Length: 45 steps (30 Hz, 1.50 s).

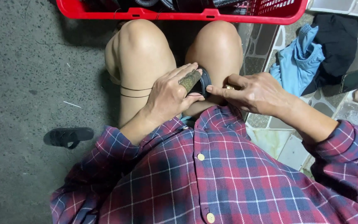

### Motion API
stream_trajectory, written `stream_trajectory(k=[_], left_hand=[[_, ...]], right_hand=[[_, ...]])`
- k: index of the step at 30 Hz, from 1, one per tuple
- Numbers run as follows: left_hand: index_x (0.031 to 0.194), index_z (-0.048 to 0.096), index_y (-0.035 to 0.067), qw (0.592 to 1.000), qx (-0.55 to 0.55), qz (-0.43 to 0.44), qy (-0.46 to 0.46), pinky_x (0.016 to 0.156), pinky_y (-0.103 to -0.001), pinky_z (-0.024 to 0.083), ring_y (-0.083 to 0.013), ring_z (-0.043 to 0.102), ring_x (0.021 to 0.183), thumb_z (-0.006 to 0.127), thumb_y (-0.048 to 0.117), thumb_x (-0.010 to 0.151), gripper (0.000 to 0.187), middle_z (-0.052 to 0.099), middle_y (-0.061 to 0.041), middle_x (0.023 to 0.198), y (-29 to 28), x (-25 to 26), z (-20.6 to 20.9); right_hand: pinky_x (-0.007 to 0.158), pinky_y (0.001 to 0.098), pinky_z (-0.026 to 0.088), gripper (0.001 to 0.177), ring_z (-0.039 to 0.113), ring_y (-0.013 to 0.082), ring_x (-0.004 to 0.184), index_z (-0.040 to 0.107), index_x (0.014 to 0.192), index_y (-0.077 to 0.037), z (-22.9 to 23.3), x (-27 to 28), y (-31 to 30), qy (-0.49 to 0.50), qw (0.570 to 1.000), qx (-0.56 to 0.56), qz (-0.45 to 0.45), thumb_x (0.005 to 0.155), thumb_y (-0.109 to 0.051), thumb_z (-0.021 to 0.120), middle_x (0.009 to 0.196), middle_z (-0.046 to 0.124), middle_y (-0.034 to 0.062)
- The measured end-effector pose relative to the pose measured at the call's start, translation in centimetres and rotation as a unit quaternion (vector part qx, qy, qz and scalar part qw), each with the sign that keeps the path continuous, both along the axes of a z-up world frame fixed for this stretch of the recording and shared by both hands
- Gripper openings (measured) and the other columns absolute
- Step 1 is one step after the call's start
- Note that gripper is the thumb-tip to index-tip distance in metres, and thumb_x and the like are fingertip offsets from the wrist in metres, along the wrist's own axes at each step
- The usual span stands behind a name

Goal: Hand-stitching the sole of a black sandal using an awl and thick thread while sitting on the floor.

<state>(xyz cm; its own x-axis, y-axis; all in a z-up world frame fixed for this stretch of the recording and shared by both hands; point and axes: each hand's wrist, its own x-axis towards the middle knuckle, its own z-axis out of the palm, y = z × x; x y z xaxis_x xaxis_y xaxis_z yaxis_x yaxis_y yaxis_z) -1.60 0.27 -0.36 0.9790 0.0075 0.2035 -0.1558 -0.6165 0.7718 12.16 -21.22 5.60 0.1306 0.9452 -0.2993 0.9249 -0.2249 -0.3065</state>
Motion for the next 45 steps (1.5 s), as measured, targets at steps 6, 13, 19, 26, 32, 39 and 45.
stream_trajectory(k=[6, 13, 19, 26, 32, 39, 45], left_hand=[[0.09, 0.071, -0.007, 0.999, -0.032, 0.013, 0.013, 0.094, -0.041, 0.051, -0.0338, 0.06, 0.115, 0.087, 0.024, 0.069, 0.041, 0.062, -0.017, 0.123, -0.6, 0.1, -1.1], [0.108, 0.067, -0.006, 0.999, -0.034, 0.017, 0.029, 0.095, -0.041, 0.051, -0.032, 0.059, 0.118, 0.088, 0.021, 0.069, 0.051, 0.062, -0.016, 0.125, -0.5, 0.1, -0.7], [0.117, 0.065, -0.002, 1.0, 0.005, 0.013, 0.021, 0.094, -0.041, 0.052, -0.0313, 0.059, 0.118, 0.088, 0.02, 0.07, 0.056, 0.062, -0.017, 0.124, -0.6, 0.1, -1.0], [0.12, 0.064, -0.001, 1.0, 0.023, 0.0, 0.016, 0.094, -0.041, 0.052, -0.0332, 0.059, 0.117, 0.087, 0.023, 0.071, 0.059, 0.061, -0.018, 0.125, -0.9, 0.1, -1.4], [0.121, 0.063, -0.001, 0.999, 0.024, 0.004, 0.034, 0.094, -0.042, 0.052, -0.0341, 0.058, 0.117, 0.085, 0.022, 0.073, 0.058, 0.061, -0.02, 0.126, -0.8, 0.0, -0.6], [0.1, 0.067, 0.002, 0.994, 0.094, 0.001, -0.061, 0.083, -0.042, 0.046, -0.0307, 0.057, 0.098, 0.073, 0.021, 0.083, 0.027, 0.058, -0.011, 0.102, -0.8, -0.8, 2.4], [0.067, 0.065, 0.005, 0.989, 0.147, -0.015, -0.032, 0.068, -0.038, 0.044, -0.0272, 0.055, 0.077, 0.067, 0.015, 0.077, 0.014, 0.056, -0.008, 0.085, 0.0, -1.6, 2.9]], right_hand=[[0.055, 0.0395, 0.055, 0.044, 0.062, 0.022, 0.054, 0.056, 0.135, -0.035, 0.0, 0.1, 0.6, 0.033, 0.999, 0.033, 0.006, 0.092, -0.025, 0.054, 0.087, 0.06, 0.003], [0.053, 0.0375, 0.054, 0.039, 0.064, 0.0223, 0.057, 0.064, 0.127, -0.032, -0.3, -0.8, 0.7, 0.004, 0.997, 0.079, -0.017, 0.091, -0.023, 0.056, 0.087, 0.061, 0.0024], [0.054, 0.0393, 0.054, 0.038, 0.065, 0.0232, 0.061, 0.065, 0.126, -0.032, -1.5, -1.6, 0.1, -0.023, 0.993, 0.104, -0.041, 0.091, -0.024, 0.055, 0.09, 0.063, 0.0023], [0.051, 0.0394, 0.054, 0.042, 0.067, 0.0245, 0.06, 0.064, 0.126, -0.025, -0.5, -2.2, 0.7, -0.037, 0.997, 0.067, -0.024, 0.087, -0.018, 0.051, 0.091, 0.065, 0.0078], [0.05, 0.0373, 0.054, 0.044, 0.068, 0.0241, 0.06, 0.06, 0.132, -0.023, -2.3, -2.8, 0.0, -0.087, 0.993, 0.072, -0.023, 0.089, -0.022, 0.05, 0.091, 0.064, 0.0085], [0.051, 0.0368, 0.053, 0.023, 0.066, 0.0244, 0.06, 0.073, 0.112, -0.027, -1.5, -1.8, 0.5, -0.035, 0.978, 0.194, -0.072, 0.091, -0.026, 0.063, 0.081, 0.062, 0.0016], [0.051, 0.0356, 0.052, 0.021, 0.064, 0.0211, 0.059, 0.073, 0.109, -0.028, -0.9, -1.7, 0.8, -0.049, 0.977, 0.194, -0.071, 0.09, -0.026, 0.066, 0.077, 0.059, -0.0007]])
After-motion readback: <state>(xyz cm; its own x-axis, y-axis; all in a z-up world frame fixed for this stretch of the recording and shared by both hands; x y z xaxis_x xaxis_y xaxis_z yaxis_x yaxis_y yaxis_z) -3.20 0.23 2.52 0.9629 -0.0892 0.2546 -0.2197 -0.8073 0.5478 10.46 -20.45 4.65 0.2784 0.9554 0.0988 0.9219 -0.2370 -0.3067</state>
